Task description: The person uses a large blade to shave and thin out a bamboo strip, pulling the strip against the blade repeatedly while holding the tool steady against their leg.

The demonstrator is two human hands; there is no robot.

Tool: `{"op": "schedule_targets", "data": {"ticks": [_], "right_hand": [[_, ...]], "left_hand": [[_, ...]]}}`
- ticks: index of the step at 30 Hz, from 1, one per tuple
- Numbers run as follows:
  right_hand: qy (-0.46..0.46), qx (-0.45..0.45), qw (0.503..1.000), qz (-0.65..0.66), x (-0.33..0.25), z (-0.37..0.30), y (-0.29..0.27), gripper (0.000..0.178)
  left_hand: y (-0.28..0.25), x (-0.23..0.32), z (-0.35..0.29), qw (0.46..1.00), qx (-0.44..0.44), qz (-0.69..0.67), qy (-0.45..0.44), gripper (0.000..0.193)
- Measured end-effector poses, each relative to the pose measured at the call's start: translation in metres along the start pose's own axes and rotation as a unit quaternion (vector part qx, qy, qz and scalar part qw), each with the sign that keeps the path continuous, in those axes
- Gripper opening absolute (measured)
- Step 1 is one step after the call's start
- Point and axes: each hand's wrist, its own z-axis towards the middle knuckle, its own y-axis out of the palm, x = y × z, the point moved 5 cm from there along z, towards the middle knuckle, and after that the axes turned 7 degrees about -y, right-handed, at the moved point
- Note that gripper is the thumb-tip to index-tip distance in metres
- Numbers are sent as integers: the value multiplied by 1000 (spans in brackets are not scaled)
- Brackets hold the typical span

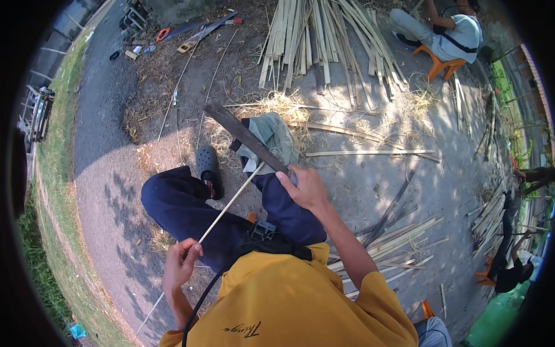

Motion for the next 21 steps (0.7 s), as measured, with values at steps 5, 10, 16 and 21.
{"op": "schedule_targets", "data": {"ticks": [5, 10, 16, 21], "right_hand": [[-8, 0, 1000, 1, -5, -3, 1, 52], [-15, -25, 999, -30, -13, -2, 3, 53], [7, -24, 999, -35, -10, -1, 1, 53], [-1, -24, 998, -53, -11, 0, 4, 54]], "left_hand": [[-4, 12, -3, 999, 25, 44, -8, 28], [0, 11, 0, 999, 12, 22, -20, 28], [-7, 2, -8, 1000, 0, 17, -22, 28], [-16, -2, -22, 999, 4, 8, -39, 27]]}}
